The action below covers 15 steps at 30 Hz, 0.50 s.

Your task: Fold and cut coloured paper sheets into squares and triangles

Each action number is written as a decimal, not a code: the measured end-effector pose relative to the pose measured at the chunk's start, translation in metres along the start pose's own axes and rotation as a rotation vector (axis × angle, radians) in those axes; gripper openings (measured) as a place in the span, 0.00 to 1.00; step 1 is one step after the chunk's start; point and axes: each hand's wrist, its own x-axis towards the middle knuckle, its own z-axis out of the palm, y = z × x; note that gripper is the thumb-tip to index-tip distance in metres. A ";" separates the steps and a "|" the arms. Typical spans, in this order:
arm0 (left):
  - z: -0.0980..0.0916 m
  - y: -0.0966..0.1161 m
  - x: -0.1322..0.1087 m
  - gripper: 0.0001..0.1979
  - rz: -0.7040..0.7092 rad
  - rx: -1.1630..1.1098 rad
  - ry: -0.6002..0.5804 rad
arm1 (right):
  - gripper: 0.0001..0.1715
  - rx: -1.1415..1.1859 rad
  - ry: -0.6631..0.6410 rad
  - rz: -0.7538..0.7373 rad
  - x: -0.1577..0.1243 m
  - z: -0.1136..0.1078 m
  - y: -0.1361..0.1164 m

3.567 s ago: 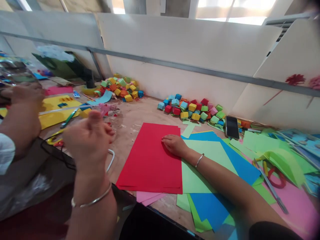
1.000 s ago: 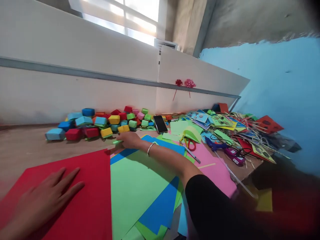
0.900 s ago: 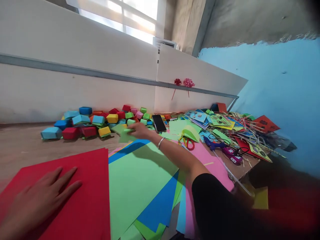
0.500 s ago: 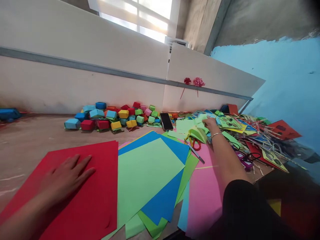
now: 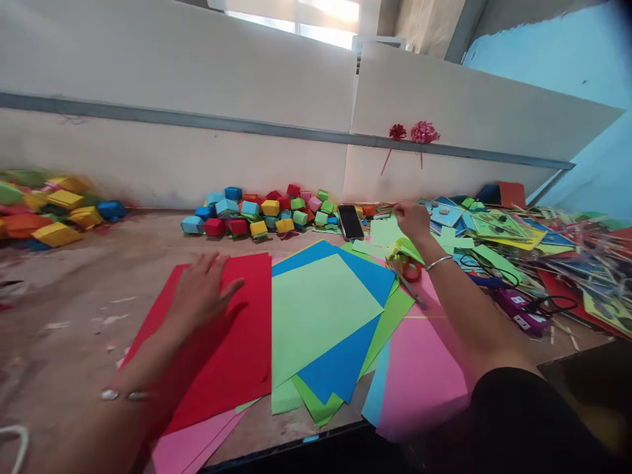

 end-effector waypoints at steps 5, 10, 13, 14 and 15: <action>-0.015 0.073 -0.017 0.14 -0.178 -0.470 -0.056 | 0.15 0.252 -0.185 -0.605 -0.072 -0.002 -0.103; -0.006 0.124 -0.062 0.09 -0.076 -1.038 -0.337 | 0.20 0.238 -0.418 -1.250 -0.165 -0.026 -0.175; -0.022 0.133 -0.077 0.07 -0.034 -1.048 -0.376 | 0.15 0.205 -0.474 -1.099 -0.176 -0.034 -0.185; -0.031 0.134 -0.079 0.07 0.055 -0.997 -0.382 | 0.10 0.260 -0.493 -1.035 -0.173 -0.036 -0.185; -0.039 0.134 -0.081 0.07 0.132 -0.917 -0.321 | 0.06 0.339 -0.521 -0.976 -0.168 -0.037 -0.185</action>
